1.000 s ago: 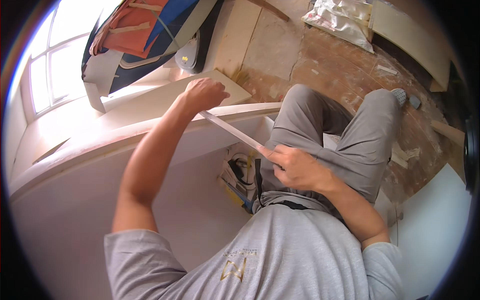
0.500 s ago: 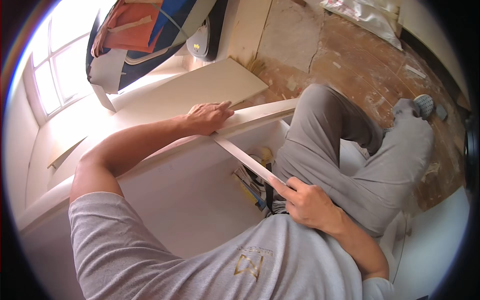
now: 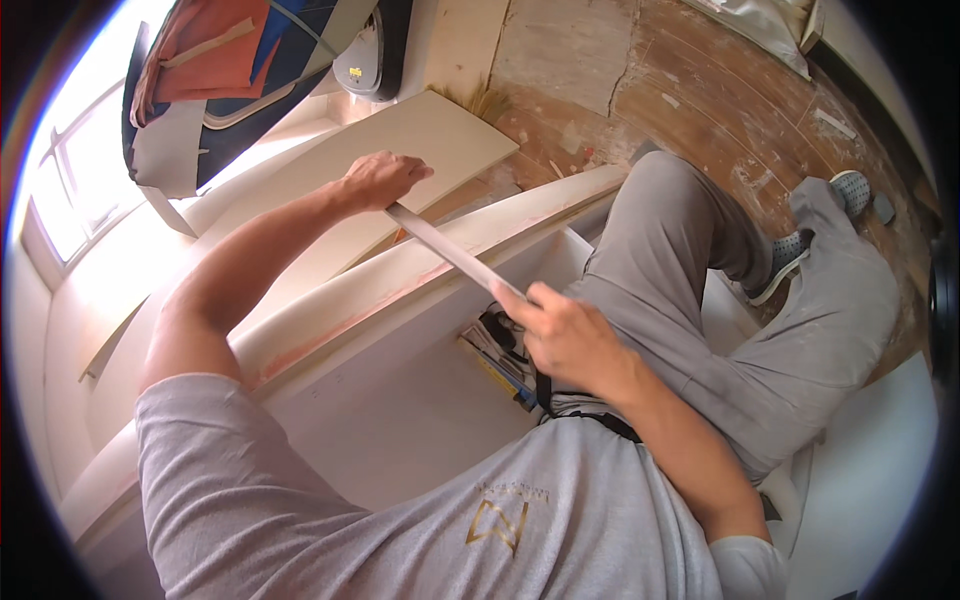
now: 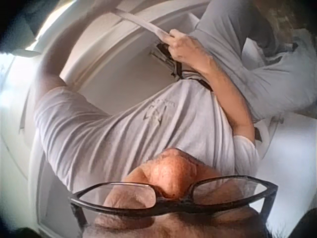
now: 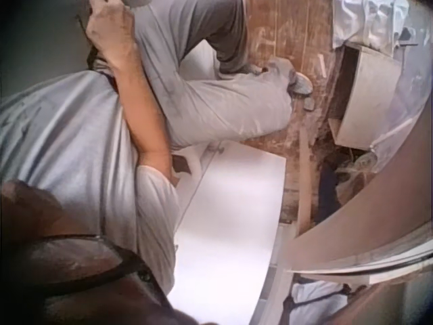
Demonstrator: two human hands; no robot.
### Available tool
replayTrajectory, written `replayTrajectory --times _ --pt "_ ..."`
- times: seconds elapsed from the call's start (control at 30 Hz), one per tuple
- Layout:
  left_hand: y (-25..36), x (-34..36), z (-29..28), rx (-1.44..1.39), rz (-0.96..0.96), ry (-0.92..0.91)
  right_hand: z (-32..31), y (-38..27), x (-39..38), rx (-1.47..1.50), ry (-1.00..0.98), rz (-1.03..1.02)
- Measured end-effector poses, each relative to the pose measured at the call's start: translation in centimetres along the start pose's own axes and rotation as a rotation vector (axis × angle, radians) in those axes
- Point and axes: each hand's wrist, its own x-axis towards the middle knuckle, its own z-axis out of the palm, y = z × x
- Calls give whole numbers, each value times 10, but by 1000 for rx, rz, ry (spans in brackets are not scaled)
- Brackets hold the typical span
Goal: The person uses a file to smooth the edge of a curved wooden board, then uses a hand plane on a smaller wooden piece, and marks a line with a pencil.
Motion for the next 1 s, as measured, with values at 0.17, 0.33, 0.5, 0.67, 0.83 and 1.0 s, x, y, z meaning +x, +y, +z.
replayTrajectory --times 0.17,0.33,0.5,0.67,0.83,1.0 --pt "-7 19 8 24 -22 -1 4 7 0 14 -7 16" --pt "74 -35 -13 19 146 -176 -47 -30 -77 -16 -91 42" --pt "70 -29 -5 173 305 -67 -50 -34 -74 13 -122 52" --pt "8 -7 3 207 114 35 -20 -30 -7 -55 -44 14" --pt "-51 23 20 178 63 112 13 -1 38 -48 -9 2" --pt "-15 12 14 67 77 138 -12 -11 -5 -44 -36 39"
